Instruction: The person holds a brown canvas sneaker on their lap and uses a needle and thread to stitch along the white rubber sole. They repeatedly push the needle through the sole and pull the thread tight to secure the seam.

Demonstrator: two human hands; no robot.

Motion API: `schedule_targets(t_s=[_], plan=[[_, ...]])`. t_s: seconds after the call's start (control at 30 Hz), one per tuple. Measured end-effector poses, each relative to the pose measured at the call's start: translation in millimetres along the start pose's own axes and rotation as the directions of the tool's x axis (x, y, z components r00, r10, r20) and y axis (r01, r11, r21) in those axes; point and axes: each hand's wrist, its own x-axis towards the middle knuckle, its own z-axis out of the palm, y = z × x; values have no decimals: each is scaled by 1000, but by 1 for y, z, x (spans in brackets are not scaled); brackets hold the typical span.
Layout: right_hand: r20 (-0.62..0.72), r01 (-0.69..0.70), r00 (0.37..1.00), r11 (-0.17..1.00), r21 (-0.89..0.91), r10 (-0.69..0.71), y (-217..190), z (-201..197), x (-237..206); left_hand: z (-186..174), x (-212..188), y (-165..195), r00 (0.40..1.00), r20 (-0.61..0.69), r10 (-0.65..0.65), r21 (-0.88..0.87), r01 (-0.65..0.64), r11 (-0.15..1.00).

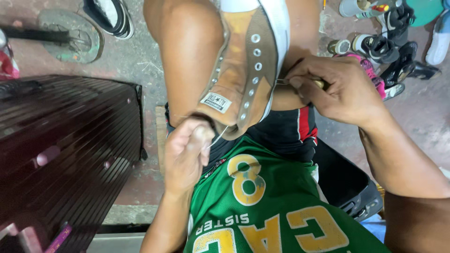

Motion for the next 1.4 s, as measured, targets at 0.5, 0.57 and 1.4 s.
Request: schedule_targets(t_s=[0.5,0.57,1.4], plan=[[-23,86,996,996,-28,-86,16,-7,-1,25,-4,20,988,-146,46,178,-19,984],[-52,182,982,983,2,-182,15,-8,-1,37,5,5,983,-174,64,491,30,871],[145,540,836,746,-391,-529,-3,-33,20,51,66,-7,984,171,43,896,-174,408]])
